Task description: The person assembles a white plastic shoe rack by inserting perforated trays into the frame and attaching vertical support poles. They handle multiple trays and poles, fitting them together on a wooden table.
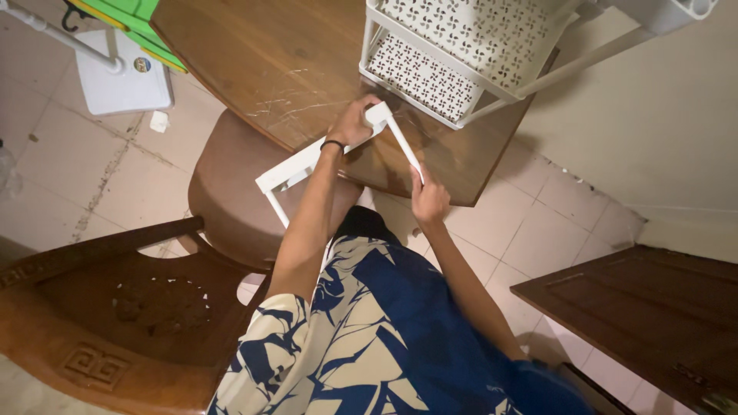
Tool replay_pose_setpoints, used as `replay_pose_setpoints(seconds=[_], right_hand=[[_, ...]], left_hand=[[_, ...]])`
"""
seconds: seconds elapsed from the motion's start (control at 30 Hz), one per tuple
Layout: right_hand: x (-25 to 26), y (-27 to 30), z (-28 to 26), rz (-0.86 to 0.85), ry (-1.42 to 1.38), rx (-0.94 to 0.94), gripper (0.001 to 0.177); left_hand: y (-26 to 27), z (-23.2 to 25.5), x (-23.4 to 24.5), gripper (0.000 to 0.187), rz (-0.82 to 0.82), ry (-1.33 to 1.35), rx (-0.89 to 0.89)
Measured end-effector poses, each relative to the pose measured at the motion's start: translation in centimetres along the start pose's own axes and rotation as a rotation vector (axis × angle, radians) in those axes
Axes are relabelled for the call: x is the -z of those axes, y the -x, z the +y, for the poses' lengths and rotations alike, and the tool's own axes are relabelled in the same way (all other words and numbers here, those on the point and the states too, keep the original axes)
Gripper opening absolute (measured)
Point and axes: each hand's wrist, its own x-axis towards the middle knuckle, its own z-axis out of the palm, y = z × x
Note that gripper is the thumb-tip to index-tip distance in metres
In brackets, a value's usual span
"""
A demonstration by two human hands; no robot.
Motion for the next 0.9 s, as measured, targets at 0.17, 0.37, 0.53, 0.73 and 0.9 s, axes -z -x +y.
replay_pose_setpoints(seconds=[0.17, 0.37, 0.53, 0.73, 0.9], right_hand=[[-0.8, -0.8, 1.2, -0.054, -0.154, -0.098, 0.045], [-0.6, -3.0, 1.6, -0.271, -0.672, -0.308, 0.047], [0.4, -2.0, 0.5, -0.099, -0.438, -0.136, 0.044], [1.2, 0.1, -0.3, 0.024, 0.052, 0.067, 0.037], [1.7, -0.3, -0.5, -0.098, -0.057, -0.093, 0.04]], left_hand=[[-0.3, -0.1, -0.4, 0.037, 0.066, 0.008, -0.054], [0.3, 1.8, 0.5, 0.035, 0.101, -0.05, -0.054], [0.9, 3.2, 0.9, 0.037, 0.118, -0.137, 0.075], [0.6, 2.5, 0.8, 0.04, 0.104, -0.145, 0.108], [0.2, 0.9, 0.1, 0.039, 0.107, -0.062, 0.018]])
